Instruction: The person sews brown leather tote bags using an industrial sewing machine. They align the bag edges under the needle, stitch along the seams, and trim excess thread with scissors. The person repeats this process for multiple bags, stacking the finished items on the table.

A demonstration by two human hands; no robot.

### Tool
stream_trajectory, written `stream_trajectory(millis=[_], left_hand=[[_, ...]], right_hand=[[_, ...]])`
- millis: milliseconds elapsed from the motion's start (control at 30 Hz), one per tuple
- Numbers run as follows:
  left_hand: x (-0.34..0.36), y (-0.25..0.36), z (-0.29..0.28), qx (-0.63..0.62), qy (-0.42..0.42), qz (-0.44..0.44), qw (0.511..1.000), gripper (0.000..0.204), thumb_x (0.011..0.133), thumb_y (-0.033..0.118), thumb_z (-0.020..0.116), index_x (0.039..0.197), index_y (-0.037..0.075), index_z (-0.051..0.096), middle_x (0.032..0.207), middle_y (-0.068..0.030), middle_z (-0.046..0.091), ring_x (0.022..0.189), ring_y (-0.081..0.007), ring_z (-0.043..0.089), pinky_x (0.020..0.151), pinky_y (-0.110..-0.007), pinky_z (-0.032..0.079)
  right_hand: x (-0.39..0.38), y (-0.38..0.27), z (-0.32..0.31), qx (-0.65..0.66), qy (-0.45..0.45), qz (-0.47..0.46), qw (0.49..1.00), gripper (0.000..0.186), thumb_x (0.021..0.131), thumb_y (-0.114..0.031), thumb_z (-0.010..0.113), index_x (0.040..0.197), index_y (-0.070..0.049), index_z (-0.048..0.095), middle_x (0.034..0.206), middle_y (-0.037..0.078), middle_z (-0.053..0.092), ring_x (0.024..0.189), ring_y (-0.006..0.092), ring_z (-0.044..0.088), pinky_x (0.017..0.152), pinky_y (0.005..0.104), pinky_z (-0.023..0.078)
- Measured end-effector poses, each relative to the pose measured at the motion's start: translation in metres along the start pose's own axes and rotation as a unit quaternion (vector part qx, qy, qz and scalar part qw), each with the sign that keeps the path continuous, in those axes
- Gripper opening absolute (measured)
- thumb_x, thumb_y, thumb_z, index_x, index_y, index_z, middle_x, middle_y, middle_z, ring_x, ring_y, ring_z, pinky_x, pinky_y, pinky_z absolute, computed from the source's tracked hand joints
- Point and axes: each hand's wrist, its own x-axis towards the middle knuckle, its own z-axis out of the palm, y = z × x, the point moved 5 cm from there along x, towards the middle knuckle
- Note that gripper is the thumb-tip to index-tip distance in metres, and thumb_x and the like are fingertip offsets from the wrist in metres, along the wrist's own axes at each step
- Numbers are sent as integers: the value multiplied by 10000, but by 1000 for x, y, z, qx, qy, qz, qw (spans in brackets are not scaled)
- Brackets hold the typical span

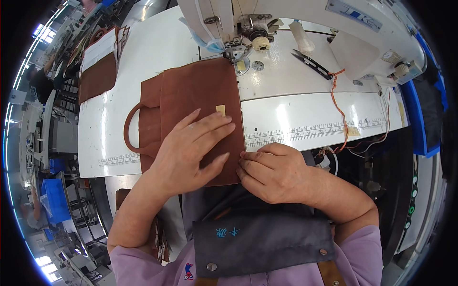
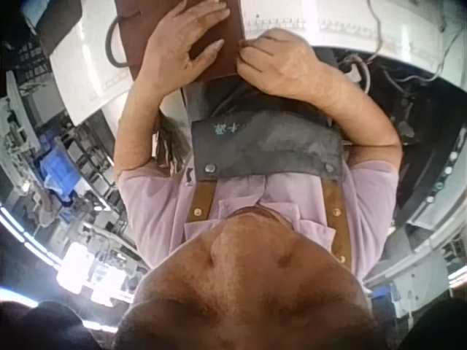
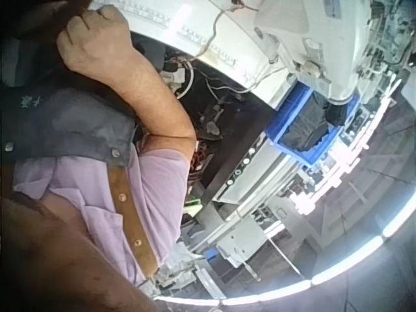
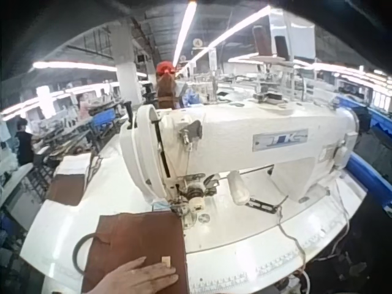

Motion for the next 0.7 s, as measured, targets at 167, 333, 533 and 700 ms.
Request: stream_trajectory(millis=[167,333,533,700], left_hand=[[21,-13,21,101,30,3,994,571,843,243,784,1373,94,633,1473,-136,572,1399,-326,541,1176,-568,390],[25,-12,23,78,23,-9,997,564,823,242,790,1358,132,645,1474,-149,541,1389,-337,546,1175,-569,392],[34,-22,21,93,48,10,994,542,782,241,810,1299,140,681,1444,-157,551,1328,-329,588,1175,-577,388],[45,-41,15,112,60,13,992,533,772,249,814,1285,165,693,1430,-154,556,1253,-312,630,1179,-578,380]], right_hand=[[-1,2,-2,-8,14,22,1000,137,718,-140,675,824,-55,687,830,51,674,867,170,713,691,280,517],[-2,6,-5,9,-3,34,999,149,734,-134,683,858,-56,707,841,39,679,857,160,710,680,273,508],[2,21,-2,0,-13,41,999,149,733,-135,686,860,-59,707,845,31,671,875,153,701,661,273,489],[14,37,1,7,-52,51,997,161,712,-136,710,864,-83,715,897,6,683,864,133,690,667,273,493]])
